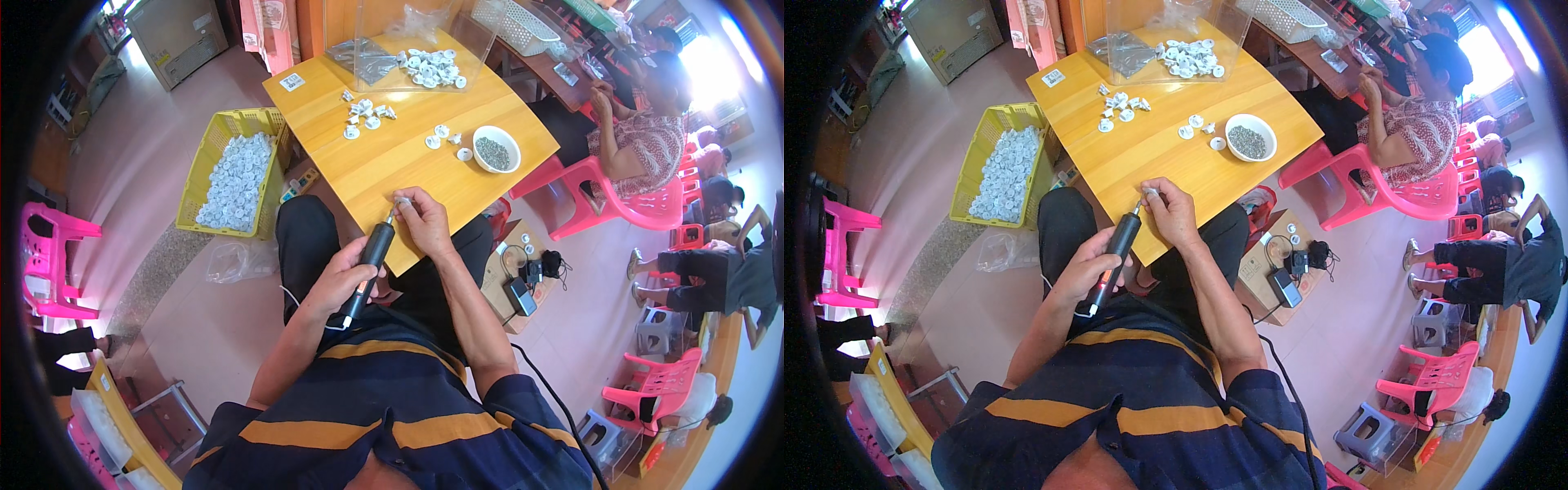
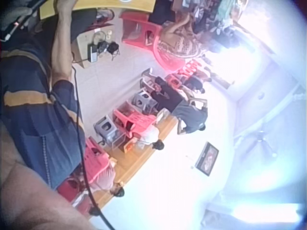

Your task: Assembling small white plastic components using an electric screwdriver.

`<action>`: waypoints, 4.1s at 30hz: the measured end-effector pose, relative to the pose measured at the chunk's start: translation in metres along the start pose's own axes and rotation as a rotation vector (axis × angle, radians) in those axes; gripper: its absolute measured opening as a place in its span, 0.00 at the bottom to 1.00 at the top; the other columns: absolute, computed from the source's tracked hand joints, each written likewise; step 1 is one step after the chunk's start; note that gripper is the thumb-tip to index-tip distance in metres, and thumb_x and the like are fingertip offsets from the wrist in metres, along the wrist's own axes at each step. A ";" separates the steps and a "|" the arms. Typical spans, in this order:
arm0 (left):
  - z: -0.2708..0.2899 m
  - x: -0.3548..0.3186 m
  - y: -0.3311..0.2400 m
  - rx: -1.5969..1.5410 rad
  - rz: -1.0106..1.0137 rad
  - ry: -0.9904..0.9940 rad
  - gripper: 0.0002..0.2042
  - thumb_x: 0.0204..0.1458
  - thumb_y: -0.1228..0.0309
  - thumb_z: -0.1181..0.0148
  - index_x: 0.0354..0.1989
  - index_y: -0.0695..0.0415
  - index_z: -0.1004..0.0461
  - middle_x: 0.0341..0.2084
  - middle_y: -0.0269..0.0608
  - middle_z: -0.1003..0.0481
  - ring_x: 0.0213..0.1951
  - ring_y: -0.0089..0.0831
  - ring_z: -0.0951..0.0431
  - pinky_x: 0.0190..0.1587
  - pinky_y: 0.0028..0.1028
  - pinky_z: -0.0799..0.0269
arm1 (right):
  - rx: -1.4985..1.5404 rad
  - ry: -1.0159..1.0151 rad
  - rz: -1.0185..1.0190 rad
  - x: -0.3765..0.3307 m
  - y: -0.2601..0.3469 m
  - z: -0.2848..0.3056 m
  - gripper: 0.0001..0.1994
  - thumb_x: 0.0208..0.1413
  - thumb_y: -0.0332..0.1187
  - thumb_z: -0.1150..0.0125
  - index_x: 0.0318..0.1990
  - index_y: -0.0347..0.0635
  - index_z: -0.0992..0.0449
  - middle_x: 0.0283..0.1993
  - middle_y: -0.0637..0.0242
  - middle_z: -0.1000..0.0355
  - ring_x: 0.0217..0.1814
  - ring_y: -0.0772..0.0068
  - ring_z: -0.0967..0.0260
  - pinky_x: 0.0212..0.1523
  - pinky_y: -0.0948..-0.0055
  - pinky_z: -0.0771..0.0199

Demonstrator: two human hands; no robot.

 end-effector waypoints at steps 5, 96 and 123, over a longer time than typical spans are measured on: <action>-0.001 -0.001 -0.003 0.020 -0.013 0.005 0.27 0.57 0.75 0.46 0.67 0.61 0.40 0.37 0.43 0.23 0.26 0.26 0.20 0.29 0.25 0.20 | 0.021 -0.005 0.001 -0.001 0.000 -0.001 0.07 0.68 0.23 0.45 0.47 0.36 0.22 0.33 0.71 0.24 0.35 0.83 0.27 0.37 0.81 0.26; -0.009 -0.006 -0.021 0.082 -0.159 -0.120 0.29 0.56 0.77 0.48 0.69 0.64 0.42 0.35 0.43 0.25 0.25 0.26 0.22 0.27 0.23 0.22 | 0.359 -0.227 -0.069 0.050 0.021 0.098 0.06 0.57 0.26 0.36 0.41 0.38 0.22 0.28 0.72 0.28 0.26 0.81 0.31 0.26 0.79 0.30; -0.022 -0.003 -0.009 0.343 -0.146 -0.037 0.30 0.55 0.76 0.47 0.69 0.61 0.41 0.34 0.39 0.26 0.25 0.22 0.24 0.27 0.21 0.26 | 0.722 -0.095 -0.173 0.003 -0.006 0.014 0.08 0.59 0.23 0.37 0.44 0.35 0.26 0.30 0.66 0.27 0.27 0.79 0.29 0.26 0.80 0.29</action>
Point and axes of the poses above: each hand's wrist, its own x-axis towards the middle knuckle, its own z-axis out of the back of the hand, y = z × x, the point moved 7 cm from there along x, towards the middle knuckle
